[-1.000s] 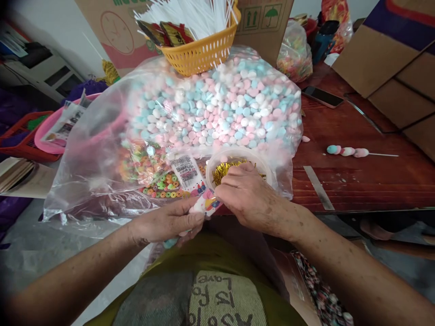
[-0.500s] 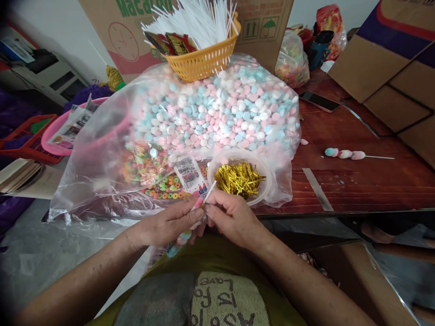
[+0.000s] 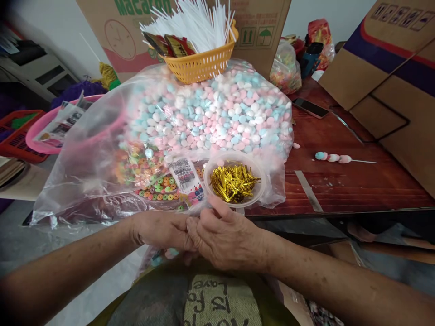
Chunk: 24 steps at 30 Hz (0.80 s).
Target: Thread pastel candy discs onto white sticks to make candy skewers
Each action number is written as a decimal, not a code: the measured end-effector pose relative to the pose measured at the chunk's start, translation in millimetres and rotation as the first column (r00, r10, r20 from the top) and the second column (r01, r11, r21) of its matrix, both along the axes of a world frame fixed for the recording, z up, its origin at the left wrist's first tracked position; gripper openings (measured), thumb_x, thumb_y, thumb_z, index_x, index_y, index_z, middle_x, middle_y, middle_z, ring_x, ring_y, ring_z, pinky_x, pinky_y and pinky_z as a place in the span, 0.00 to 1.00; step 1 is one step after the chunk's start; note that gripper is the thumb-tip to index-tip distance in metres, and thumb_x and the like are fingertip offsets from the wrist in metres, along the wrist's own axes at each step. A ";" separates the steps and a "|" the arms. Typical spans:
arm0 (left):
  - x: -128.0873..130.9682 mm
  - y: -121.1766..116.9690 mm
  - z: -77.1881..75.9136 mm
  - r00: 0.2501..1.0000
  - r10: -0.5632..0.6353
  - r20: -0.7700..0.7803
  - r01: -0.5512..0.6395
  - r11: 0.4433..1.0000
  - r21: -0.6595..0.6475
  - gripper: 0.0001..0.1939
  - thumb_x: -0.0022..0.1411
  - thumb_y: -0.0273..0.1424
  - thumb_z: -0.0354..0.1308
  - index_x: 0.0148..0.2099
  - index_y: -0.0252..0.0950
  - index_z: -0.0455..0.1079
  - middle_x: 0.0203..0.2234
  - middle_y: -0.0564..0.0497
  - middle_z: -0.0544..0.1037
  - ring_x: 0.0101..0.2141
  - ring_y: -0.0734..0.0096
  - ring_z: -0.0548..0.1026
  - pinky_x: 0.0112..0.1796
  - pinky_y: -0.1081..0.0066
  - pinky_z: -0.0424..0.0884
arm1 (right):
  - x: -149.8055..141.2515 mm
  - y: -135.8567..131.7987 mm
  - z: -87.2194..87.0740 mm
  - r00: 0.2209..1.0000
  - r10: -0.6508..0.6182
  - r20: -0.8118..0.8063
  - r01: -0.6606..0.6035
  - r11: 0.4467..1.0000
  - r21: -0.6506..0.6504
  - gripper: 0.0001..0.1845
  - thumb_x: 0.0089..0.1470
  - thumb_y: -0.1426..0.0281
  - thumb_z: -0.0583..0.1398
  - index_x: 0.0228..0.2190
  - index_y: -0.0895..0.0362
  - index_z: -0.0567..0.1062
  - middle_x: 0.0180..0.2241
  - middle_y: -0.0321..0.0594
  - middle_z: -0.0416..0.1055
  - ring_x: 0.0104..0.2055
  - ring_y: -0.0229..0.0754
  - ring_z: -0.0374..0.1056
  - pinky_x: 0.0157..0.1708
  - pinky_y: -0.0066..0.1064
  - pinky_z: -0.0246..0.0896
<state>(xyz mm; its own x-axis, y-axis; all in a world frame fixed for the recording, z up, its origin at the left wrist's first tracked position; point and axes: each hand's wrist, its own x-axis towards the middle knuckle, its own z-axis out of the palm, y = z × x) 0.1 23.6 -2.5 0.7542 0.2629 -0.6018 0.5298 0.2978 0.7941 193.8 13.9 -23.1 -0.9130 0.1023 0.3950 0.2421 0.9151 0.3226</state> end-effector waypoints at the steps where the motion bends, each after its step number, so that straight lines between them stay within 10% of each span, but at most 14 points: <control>1: 2.7 1.0 1.8 0.999 -0.033 -0.033 0.035 0.996 0.078 0.13 0.58 0.37 0.49 0.29 0.35 0.69 0.21 0.51 0.73 0.20 0.73 0.67 0.18 0.76 0.61 | -0.7 -1.3 -1.3 0.999 -0.037 0.011 0.037 0.999 -0.039 0.14 0.56 0.75 0.48 0.36 0.61 0.72 0.28 0.42 0.70 0.35 0.44 0.62 0.47 0.49 0.53; 3: 7.0 1.4 5.4 0.986 0.006 -0.170 0.070 0.895 0.440 0.10 0.58 0.33 0.49 0.32 0.35 0.69 0.22 0.50 0.74 0.22 0.72 0.69 0.21 0.75 0.63 | -3.5 -2.3 -1.1 0.981 -0.188 0.055 0.196 0.934 -0.299 0.13 0.55 0.76 0.48 0.27 0.59 0.71 0.22 0.40 0.67 0.28 0.41 0.60 0.40 0.44 0.57; 4: 8.1 0.7 6.9 0.970 0.071 -0.232 0.104 0.741 0.664 0.08 0.58 0.31 0.50 0.33 0.34 0.69 0.23 0.49 0.74 0.23 0.71 0.70 0.23 0.74 0.63 | -5.3 -1.9 1.1 0.956 -0.276 0.098 0.287 0.820 -0.495 0.13 0.54 0.76 0.48 0.24 0.59 0.70 0.21 0.41 0.67 0.27 0.40 0.60 0.36 0.40 0.58; 6: 7.2 -1.9 7.6 0.958 0.179 -0.225 0.177 0.249 0.952 0.07 0.58 0.27 0.50 0.33 0.34 0.69 0.24 0.47 0.75 0.25 0.68 0.71 0.25 0.71 0.64 | -7.7 1.4 9.8 0.912 -0.370 0.176 0.355 0.497 -0.792 0.15 0.56 0.74 0.47 0.23 0.59 0.68 0.22 0.40 0.67 0.26 0.38 0.60 0.29 0.33 0.58; 8: 3.0 -5.0 4.1 0.988 0.127 -0.093 0.117 -0.199 0.973 0.07 0.58 0.26 0.51 0.36 0.34 0.70 0.27 0.46 0.77 0.25 0.68 0.71 0.26 0.70 0.64 | -6.7 9.1 22.7 0.907 -0.363 0.214 0.287 0.158 -0.945 0.17 0.59 0.70 0.43 0.25 0.58 0.66 0.20 0.36 0.65 0.22 0.35 0.60 0.23 0.26 0.57; 10: -1.1 -6.9 -4.2 0.996 0.049 0.073 -0.048 -0.392 0.919 0.07 0.58 0.26 0.53 0.38 0.36 0.71 0.32 0.47 0.78 0.26 0.70 0.72 0.28 0.70 0.65 | -1.5 23.6 34.8 0.928 -0.268 0.259 0.236 -0.116 -0.965 0.18 0.60 0.67 0.42 0.25 0.57 0.66 0.17 0.32 0.61 0.19 0.33 0.58 0.19 0.24 0.54; 12: -1.0 -7.3 -15.4 0.958 0.132 0.253 -0.203 -0.306 0.930 0.06 0.57 0.26 0.54 0.37 0.37 0.72 0.33 0.48 0.79 0.28 0.71 0.73 0.29 0.72 0.65 | 5.8 45.6 39.9 0.908 -0.277 0.315 0.272 -0.184 -0.945 0.18 0.59 0.64 0.45 0.24 0.57 0.67 0.17 0.33 0.62 0.20 0.33 0.58 0.20 0.24 0.53; 15: 8.5 -5.6 -30.1 0.727 0.530 0.436 -0.558 0.086 0.826 0.06 0.57 0.28 0.56 0.30 0.36 0.73 0.21 0.51 0.76 0.24 0.75 0.71 0.27 0.76 0.65 | 12.2 84.3 28.0 0.706 -0.563 0.429 0.620 0.199 -0.759 0.16 0.57 0.67 0.48 0.24 0.59 0.71 0.27 0.43 0.70 0.31 0.39 0.63 0.28 0.27 0.55; 17: 16.8 -3.7 -34.5 0.494 0.779 0.387 -0.802 0.235 0.549 0.06 0.54 0.31 0.58 0.27 0.35 0.74 0.15 0.54 0.71 0.19 0.77 0.67 0.23 0.77 0.63 | 9.8 104.0 12.1 0.549 -0.675 0.493 0.825 0.342 -0.450 0.15 0.55 0.73 0.49 0.26 0.60 0.74 0.32 0.48 0.71 0.38 0.45 0.63 0.33 0.32 0.55; 20: 22.9 -0.9 -33.3 0.263 0.945 0.196 -0.962 0.241 0.132 0.09 0.47 0.36 0.63 0.26 0.34 0.74 0.12 0.56 0.67 0.15 0.80 0.63 0.17 0.79 0.58 | 2.9 115.2 -3.0 0.494 -0.678 0.544 0.868 0.419 -0.266 0.15 0.51 0.77 0.50 0.27 0.58 0.76 0.35 0.48 0.72 0.43 0.50 0.62 0.38 0.38 0.54; 24: 19.6 3.0 -28.9 0.133 0.985 0.111 -0.984 0.145 -0.108 0.14 0.39 0.36 0.67 0.27 0.33 0.73 0.14 0.55 0.68 0.13 0.78 0.65 0.11 0.81 0.50 | 6.4 108.9 9.2 0.441 -0.713 0.546 0.897 0.371 -0.241 0.15 0.52 0.75 0.49 0.32 0.58 0.76 0.36 0.49 0.70 0.40 0.48 0.64 0.34 0.35 0.55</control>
